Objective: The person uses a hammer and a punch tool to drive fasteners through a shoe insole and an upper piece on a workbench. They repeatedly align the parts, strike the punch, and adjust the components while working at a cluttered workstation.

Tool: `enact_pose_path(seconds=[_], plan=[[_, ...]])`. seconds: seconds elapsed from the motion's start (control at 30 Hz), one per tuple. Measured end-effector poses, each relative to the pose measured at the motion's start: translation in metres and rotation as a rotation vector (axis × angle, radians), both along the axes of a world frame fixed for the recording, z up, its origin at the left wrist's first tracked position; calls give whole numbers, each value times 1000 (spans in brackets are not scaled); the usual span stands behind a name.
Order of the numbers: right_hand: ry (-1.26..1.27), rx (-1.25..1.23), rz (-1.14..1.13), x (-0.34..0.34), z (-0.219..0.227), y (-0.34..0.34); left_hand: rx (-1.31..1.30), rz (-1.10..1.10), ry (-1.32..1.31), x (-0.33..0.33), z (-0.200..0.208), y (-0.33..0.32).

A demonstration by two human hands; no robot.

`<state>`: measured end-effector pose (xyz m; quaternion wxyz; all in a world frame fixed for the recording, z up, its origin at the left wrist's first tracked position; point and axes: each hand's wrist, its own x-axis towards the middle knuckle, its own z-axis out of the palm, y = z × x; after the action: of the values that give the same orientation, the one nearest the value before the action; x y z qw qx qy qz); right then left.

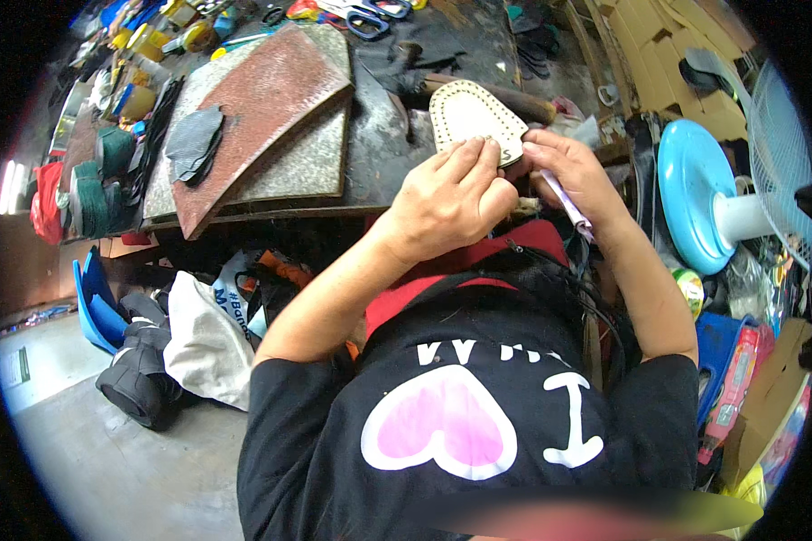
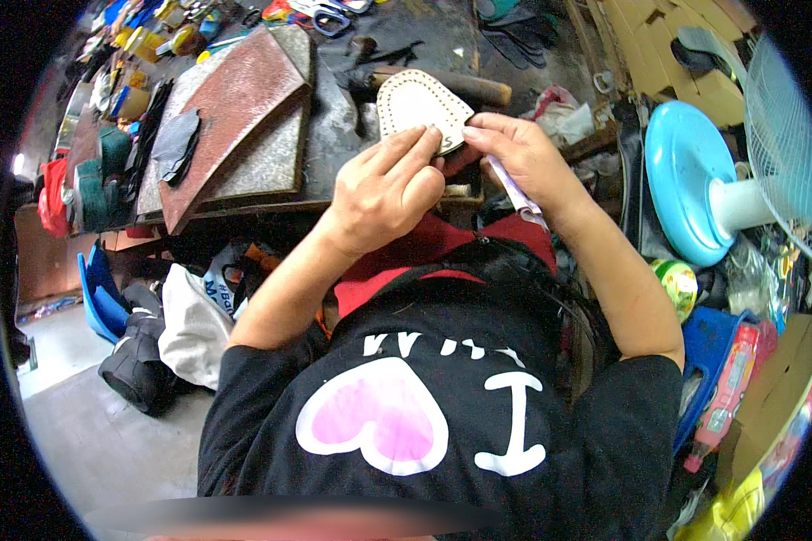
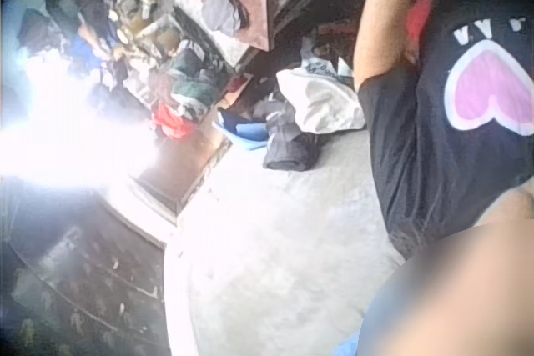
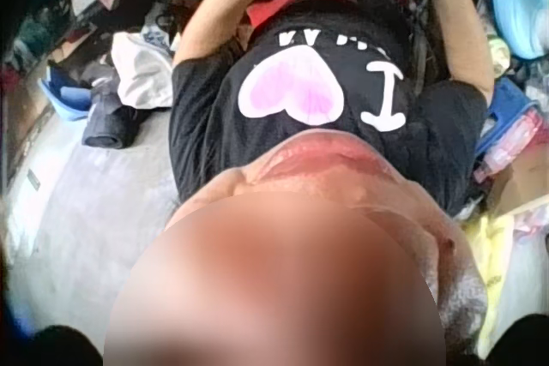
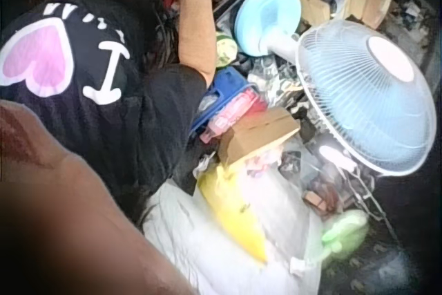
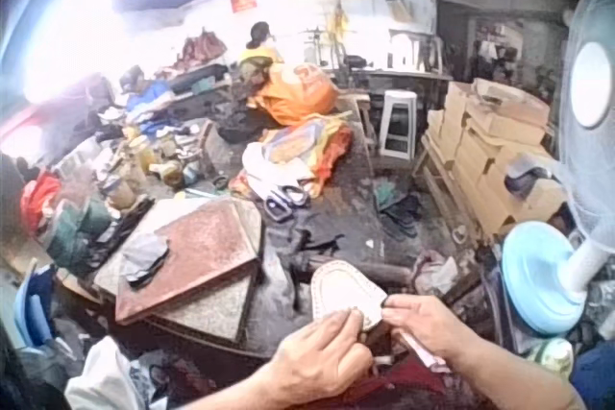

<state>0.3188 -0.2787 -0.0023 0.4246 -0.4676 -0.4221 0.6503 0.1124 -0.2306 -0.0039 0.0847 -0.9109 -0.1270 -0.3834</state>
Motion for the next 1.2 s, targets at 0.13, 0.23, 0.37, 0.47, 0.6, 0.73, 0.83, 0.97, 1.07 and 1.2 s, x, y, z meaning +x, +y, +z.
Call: enact_pose_path(seconds=[0.13, 0.23, 0.37, 0.47, 0.6, 0.73, 0.83, 0.97, 1.07, 1.2], plan=[[-118, 145, -100, 3, -10, -12, -222, -28, -158, 13, -18, -16], [-161, 124, -102, 4, -10, -20, -367, 38, -271, 19, -17, -19], [-253, 151, -129, 3, -6, -29, -530, 157, -302, 22, -10, -22], [-337, 210, -132, 1, -6, -30, -631, 185, -313, 23, -6, -22], [-316, 282, -138, 2, -6, -25, -752, 158, -352, 22, -5, -20], [-219, 44, -103, 10, -4, -17, -750, 148, -345, 23, -9, -20], [-79, 95, -107, 10, -4, -17, -644, 171, -324, 25, -13, -21], [-273, 271, -135, 4, -7, -27, -720, 102, -373, 23, -10, -27], [-443, 378, -107, 2, -9, -40, -758, 92, -380, 23, -5, -26], [-405, 347, -122, 3, -10, -49, -781, 120, -339, 23, 0, -30]])
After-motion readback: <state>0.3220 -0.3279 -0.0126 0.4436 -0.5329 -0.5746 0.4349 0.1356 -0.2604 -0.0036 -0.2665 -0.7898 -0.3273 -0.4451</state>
